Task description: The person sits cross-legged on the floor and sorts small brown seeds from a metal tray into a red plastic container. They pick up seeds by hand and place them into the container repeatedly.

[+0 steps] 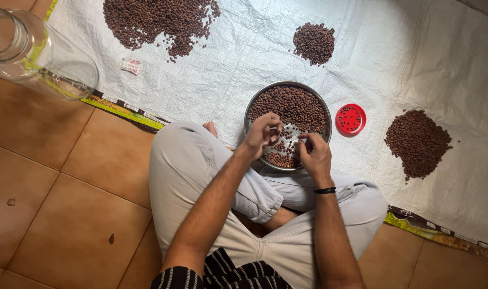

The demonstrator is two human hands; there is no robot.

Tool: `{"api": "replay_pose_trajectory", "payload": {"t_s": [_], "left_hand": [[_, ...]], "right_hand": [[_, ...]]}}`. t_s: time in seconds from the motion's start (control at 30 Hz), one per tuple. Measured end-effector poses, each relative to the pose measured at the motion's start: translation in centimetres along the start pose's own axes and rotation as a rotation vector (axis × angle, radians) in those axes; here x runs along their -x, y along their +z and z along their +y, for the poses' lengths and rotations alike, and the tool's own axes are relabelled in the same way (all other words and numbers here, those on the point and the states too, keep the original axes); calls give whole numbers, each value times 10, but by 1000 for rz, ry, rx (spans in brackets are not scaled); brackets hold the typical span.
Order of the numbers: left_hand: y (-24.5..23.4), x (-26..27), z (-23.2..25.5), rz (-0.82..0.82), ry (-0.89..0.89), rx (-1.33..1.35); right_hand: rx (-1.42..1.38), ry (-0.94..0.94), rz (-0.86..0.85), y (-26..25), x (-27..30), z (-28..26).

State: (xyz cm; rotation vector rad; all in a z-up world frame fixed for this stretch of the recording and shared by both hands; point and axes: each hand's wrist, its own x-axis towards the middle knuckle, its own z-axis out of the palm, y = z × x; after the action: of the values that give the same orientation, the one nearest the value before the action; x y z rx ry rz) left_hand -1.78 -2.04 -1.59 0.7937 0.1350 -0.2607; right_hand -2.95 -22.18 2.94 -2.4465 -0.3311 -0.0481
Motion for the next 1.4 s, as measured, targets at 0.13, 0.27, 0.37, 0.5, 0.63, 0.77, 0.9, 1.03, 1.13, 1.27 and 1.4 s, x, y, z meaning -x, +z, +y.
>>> {"api": "replay_pose_trajectory", "payload": {"t_s": [0.13, 0.27, 0.37, 0.5, 0.63, 0.77, 0.9, 1.03, 1.13, 1.27, 1.4], "left_hand": [[-6, 5, -5, -272, 22, 336], [0, 3, -4, -35, 37, -277], [4, 10, 6, 222, 101, -1047], [11, 20, 10, 277, 208, -1440], [7, 18, 2, 257, 461, -1580], [2, 12, -9, 232, 524, -1610], [4, 4, -11, 168, 425, -1657], [7, 2, -15, 164, 536, -1668], [8, -1, -16, 175, 516, -1684], [8, -2, -17, 162, 485, -1688], [8, -4, -20, 169, 484, -1694]], "right_hand": [[-6, 20, -11, 3, -1, -1], [-28, -9, 6, 3, -2, 4], [-45, 25, 12, 2, -3, 7], [93, -14, 68, -3, -4, 7], [125, -48, 86, -4, -6, 3], [121, -45, 89, -2, -7, 3], [125, -45, 59, -1, -7, 4], [135, -59, 66, 1, -5, 3], [132, -59, 73, 1, -6, 3], [145, -15, 55, 1, -8, 4], [137, 26, 60, 3, -17, 9]]}}
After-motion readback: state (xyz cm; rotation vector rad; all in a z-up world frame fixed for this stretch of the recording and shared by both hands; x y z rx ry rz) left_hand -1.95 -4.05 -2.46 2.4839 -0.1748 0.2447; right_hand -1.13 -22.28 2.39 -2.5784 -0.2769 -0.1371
